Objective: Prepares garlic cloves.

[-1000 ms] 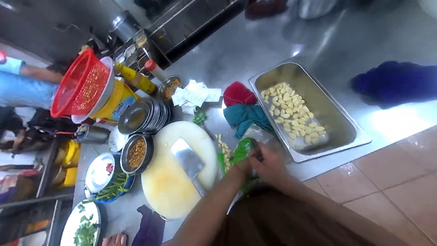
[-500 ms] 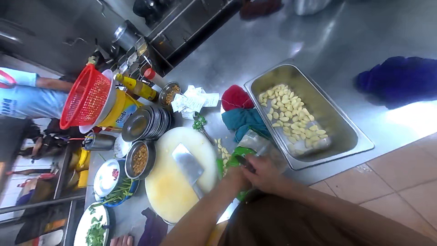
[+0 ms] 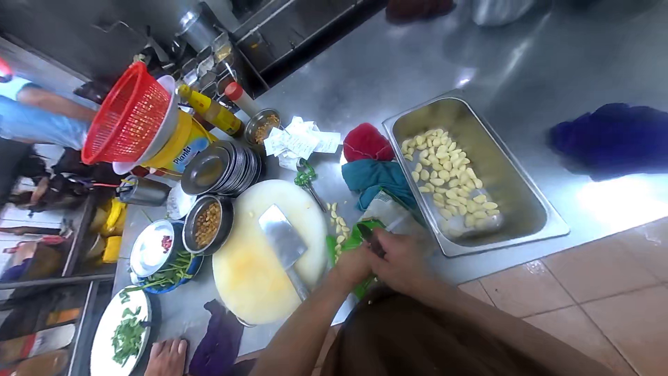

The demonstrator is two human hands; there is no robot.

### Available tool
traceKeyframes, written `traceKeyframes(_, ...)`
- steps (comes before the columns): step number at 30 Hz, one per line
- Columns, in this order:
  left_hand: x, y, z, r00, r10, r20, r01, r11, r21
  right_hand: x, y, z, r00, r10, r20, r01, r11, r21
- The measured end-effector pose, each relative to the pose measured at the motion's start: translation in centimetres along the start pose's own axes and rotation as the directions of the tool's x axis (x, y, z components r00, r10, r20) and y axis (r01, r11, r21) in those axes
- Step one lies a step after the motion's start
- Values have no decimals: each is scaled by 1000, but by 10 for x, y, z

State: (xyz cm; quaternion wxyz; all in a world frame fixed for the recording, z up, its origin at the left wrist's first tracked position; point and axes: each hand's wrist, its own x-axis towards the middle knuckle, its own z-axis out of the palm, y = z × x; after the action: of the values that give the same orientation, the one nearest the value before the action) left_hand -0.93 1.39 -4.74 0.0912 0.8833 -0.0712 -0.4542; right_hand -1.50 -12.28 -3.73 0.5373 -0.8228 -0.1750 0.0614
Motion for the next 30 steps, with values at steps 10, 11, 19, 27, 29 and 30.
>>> traceKeyframes(10, 5, -52, 65, 376, 503, -778, -432, 838, 333, 10, -6, 0, 986, 136, 98, -128, 988, -80)
traceKeyframes(11, 7, -53, 69, 349, 500, -793, -413, 841, 348, 9, -4, 2, 987, 135, 90, -129, 989, -73)
traceKeyframes(19, 10, -40, 69, 382, 329, -864, -344, 918, 197, 2, 6, 14, 987, 94, -132, -96, 995, -11)
traceKeyframes(27, -1, -63, 78, 107, 399, -911, -585, 766, 267, 5, 9, 9, 984, 145, -101, -153, 985, -76)
traceKeyframes(29, -3, -64, 87, 66, 335, -940, -505, 824, 258, 5, 11, 10, 984, 151, -90, -159, 983, -87)
traceKeyframes(30, -2, -64, 91, 49, 294, -954, -455, 857, 241, 5, 12, 10, 985, 154, -80, -161, 983, -92)
